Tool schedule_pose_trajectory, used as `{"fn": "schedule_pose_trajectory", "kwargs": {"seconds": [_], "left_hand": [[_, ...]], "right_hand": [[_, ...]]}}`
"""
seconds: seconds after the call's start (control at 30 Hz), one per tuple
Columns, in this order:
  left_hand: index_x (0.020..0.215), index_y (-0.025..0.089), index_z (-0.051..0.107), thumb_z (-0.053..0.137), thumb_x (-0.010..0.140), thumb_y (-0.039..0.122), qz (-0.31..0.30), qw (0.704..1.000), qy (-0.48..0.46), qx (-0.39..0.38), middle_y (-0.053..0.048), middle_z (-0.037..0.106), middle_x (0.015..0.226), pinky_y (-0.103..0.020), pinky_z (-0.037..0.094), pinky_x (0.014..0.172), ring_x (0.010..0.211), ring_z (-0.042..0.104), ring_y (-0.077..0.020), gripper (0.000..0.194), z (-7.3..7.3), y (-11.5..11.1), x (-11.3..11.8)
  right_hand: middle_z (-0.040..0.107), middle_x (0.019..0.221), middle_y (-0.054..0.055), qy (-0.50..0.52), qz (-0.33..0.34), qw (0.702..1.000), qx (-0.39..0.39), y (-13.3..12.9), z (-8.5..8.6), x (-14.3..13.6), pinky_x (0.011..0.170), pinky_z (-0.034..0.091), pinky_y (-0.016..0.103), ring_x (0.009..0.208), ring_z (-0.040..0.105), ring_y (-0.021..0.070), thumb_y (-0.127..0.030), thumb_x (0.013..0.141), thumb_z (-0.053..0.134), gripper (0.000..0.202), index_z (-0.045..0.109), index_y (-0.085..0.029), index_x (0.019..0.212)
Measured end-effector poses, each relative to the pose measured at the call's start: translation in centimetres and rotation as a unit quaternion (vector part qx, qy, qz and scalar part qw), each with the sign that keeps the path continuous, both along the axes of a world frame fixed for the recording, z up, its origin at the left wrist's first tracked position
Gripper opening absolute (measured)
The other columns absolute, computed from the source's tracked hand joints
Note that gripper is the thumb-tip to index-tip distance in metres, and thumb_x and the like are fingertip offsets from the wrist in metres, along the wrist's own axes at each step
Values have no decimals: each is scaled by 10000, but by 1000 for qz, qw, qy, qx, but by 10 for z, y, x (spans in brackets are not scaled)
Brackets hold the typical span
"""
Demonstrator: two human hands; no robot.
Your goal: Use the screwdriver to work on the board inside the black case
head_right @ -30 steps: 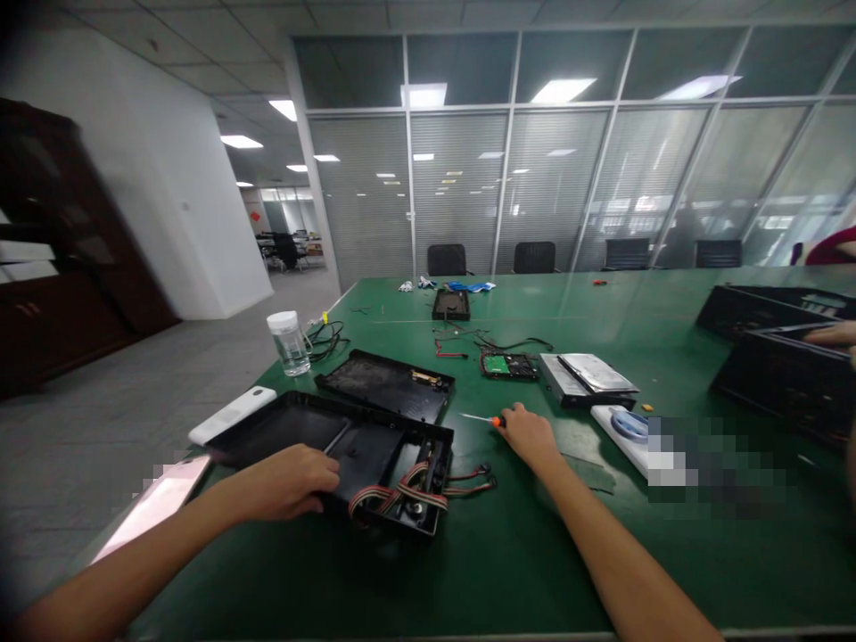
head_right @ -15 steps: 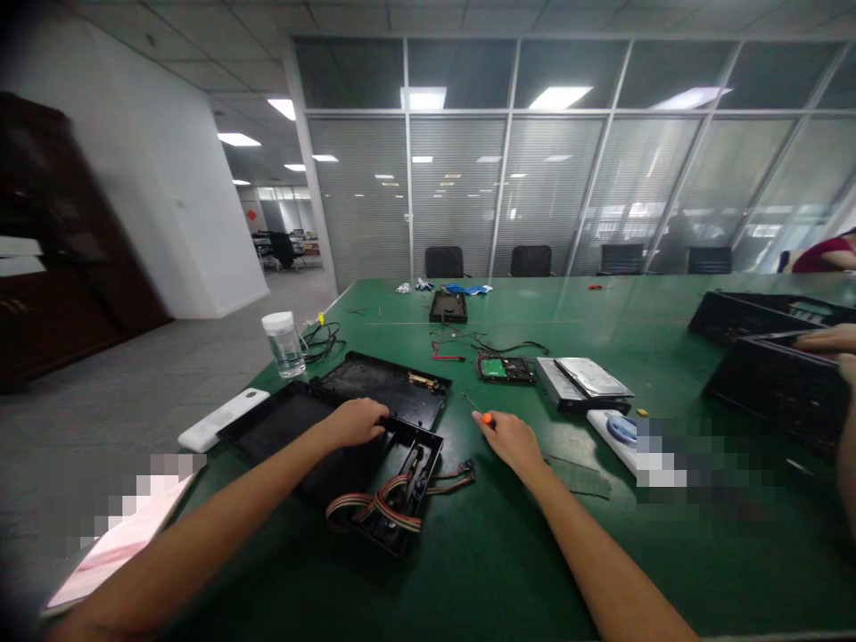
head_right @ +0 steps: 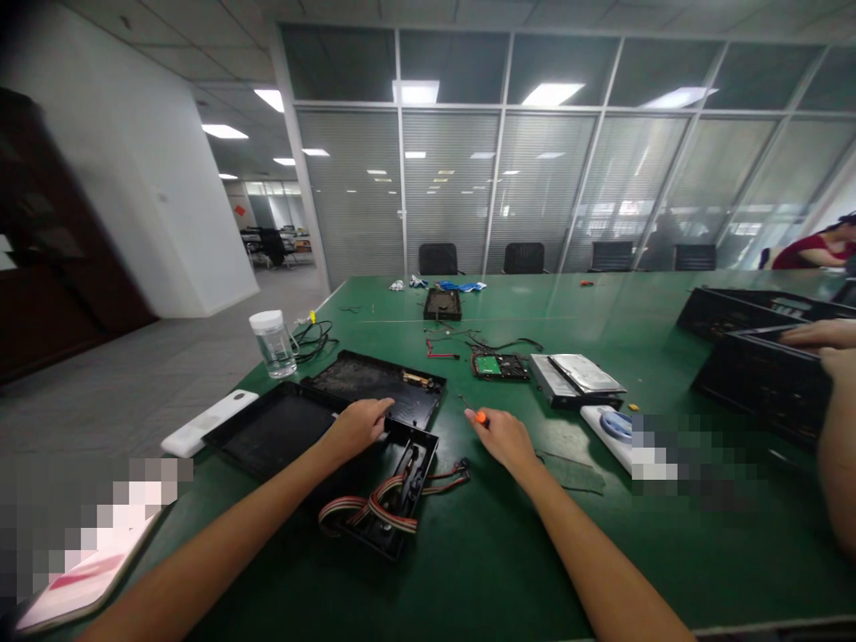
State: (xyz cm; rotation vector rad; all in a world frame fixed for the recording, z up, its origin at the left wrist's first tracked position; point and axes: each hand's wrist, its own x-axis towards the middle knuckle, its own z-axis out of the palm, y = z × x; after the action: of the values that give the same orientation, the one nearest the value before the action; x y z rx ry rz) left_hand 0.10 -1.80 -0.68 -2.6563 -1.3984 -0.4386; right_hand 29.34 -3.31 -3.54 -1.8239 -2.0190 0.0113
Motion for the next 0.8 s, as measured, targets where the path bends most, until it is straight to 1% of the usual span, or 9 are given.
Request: {"fn": "schedule_pose_trajectory", "kwargs": {"seconds": [0.07, 0.13, 0.23, 0.33, 0.4, 0.47, 0.63, 0.73, 0.8], "left_hand": [[1092, 161, 561, 448, 817, 123, -68, 997, -32, -13, -68, 585, 917, -258, 407, 830, 883, 548, -167, 299, 3, -2, 1], [1014, 170, 618, 460, 826, 139, -127, 990, -45, -43, -55, 588, 928, -231, 399, 830, 889, 544, -151, 247, 3, -3, 5], [966, 164, 647, 474, 842, 156, -178, 980, -43, -80, -45, 620, 921, -218, 403, 810, 869, 559, -142, 212, -4, -4, 13], [941, 153, 653, 486, 855, 192, -174, 979, -47, -90, -46, 653, 913, -223, 406, 805, 861, 578, -151, 192, -14, -2, 18], [930, 146, 652, 472, 867, 204, -162, 982, -47, -82, -52, 663, 905, -230, 410, 797, 855, 588, -159, 199, -19, -3, 20], [918, 143, 648, 453, 872, 195, -165, 984, -28, -69, -62, 663, 895, -240, 413, 788, 850, 592, -170, 207, -22, -4, 22], [916, 146, 636, 442, 848, 124, -186, 981, 19, -59, -78, 650, 897, -258, 412, 811, 870, 587, -181, 206, -22, -8, 26], [925, 144, 634, 436, 840, 107, -187, 979, 13, -73, -80, 646, 895, -255, 412, 817, 874, 586, -176, 218, -20, -9, 26], [925, 144, 636, 438, 837, 109, -195, 977, -2, -83, -80, 646, 900, -252, 411, 824, 883, 583, -174, 219, -18, -10, 24]], "right_hand": [[609, 631, 30, 19, 10, 1000, -1, 1, 0, 0, 534, 318, 236, 602, 566, 171, -563, 862, 269, 499, 544, -218, 630], [613, 619, 35, 46, 2, 999, -10, 3, -2, 0, 537, 329, 238, 599, 572, 175, -574, 853, 275, 510, 554, -216, 619], [629, 623, 44, 88, -41, 995, -24, 8, -5, 1, 521, 336, 242, 598, 586, 186, -592, 830, 306, 504, 590, -217, 648], [645, 655, 42, 112, -63, 991, -30, 12, -5, 4, 505, 338, 240, 603, 593, 187, -595, 812, 341, 475, 623, -221, 734], [647, 663, 44, 115, -65, 991, -33, 13, -6, 5, 502, 339, 240, 606, 593, 188, -595, 808, 348, 475, 634, -219, 763], [647, 667, 48, 112, -62, 991, -39, 13, -6, 5, 506, 341, 242, 612, 594, 191, -598, 807, 346, 483, 639, -217, 764], [636, 658, 48, 119, -50, 990, -57, 12, -9, 1, 528, 353, 246, 627, 593, 197, -614, 803, 332, 504, 634, -215, 743], [618, 651, 47, 131, -48, 989, -56, 13, -9, 1, 540, 360, 250, 637, 583, 198, -601, 802, 342, 478, 609, -211, 728], [600, 664, 36, 147, -47, 987, -53, 13, -11, 3, 547, 366, 250, 635, 569, 188, -569, 796, 377, 409, 570, -211, 756]]}}
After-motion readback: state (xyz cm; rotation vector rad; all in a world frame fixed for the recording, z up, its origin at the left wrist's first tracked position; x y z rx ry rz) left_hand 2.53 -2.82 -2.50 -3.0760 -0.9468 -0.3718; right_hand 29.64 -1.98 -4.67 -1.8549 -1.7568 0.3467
